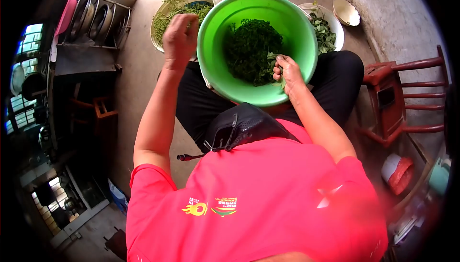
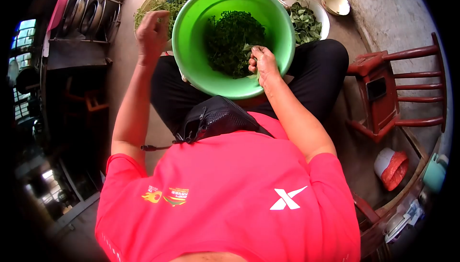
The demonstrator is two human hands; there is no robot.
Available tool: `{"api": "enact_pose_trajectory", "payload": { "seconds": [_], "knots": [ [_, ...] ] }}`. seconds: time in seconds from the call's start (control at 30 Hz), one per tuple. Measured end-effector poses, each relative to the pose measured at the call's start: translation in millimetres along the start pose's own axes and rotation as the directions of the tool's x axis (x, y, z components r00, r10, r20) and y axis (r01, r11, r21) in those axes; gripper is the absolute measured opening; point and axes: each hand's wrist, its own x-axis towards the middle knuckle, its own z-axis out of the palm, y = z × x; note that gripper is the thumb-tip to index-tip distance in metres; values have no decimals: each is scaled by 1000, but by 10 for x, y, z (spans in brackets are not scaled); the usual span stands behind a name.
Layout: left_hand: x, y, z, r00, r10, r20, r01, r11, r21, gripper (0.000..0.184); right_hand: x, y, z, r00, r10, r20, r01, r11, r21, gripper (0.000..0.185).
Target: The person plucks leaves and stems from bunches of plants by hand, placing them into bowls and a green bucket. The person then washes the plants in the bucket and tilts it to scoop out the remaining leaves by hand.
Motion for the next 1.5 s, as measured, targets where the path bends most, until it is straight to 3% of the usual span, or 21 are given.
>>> {"api": "enact_pose_trajectory", "payload": {
  "seconds": [0.07,0.2,0.23,0.33,0.37,0.5,0.57,0.7,0.8,0.87,1.0,1.07,1.2,1.33,1.4,1.5],
  "knots": [
    [-71,399,167,922,-125,366,179,977,-117,16,6,3,-16,1000,21,-4,-21,1000,21,12],
    [-268,399,871,823,-34,566,37,999,7,30,-11,65,-45,999,42,-5,-42,999,27,12],
    [-260,367,1021,759,-74,647,79,997,21,42,-50,68,-22,998,60,-24,-60,998,14,12],
    [-270,229,1423,770,-51,637,-22,994,105,50,-93,146,-41,993,109,-47,-110,994,-8,12],
    [-259,180,1546,709,-100,698,8,991,134,60,-92,180,-66,991,118,-56,-119,993,-18,12],
    [-333,138,1804,663,-190,724,-16,963,267,66,-141,199,-66,987,146,-65,-148,989,-26,12],
    [-471,87,1890,577,-304,758,142,951,274,71,-167,182,-55,988,148,-34,-150,988,-36,12],
    [-660,80,1915,571,-360,737,235,933,274,67,-145,158,-66,988,149,-33,-150,988,-26,12],
    [-677,25,1830,594,-385,707,308,920,242,52,-137,160,-76,987,152,-53,-154,988,-20,12],
    [-635,-29,1769,672,-277,687,286,952,105,35,-125,142,-77,984,169,-57,-168,986,17,12],
    [-594,78,1547,737,-207,644,242,970,34,28,-68,134,-96,988,150,-46,-149,988,36,13],
    [-578,174,1400,817,-191,544,261,964,-53,25,-65,125,-98,989,141,-44,-139,989,44,13],
    [-493,408,972,820,-187,542,298,947,-124,23,-59,114,-102,992,122,-44,-120,992,48,12],
    [-509,685,600,899,-101,426,164,980,-113,21,-69,83,-120,993,93,-67,-91,995,29,12],
    [-506,758,476,936,63,345,-10,988,-154,24,-61,54,-125,999,42,-21,-41,998,58,13],
    [-581,814,341,929,182,322,-153,982,-114,26,-69,8,-91,1000,-20,14,19,994,109,14]
  ]
}}
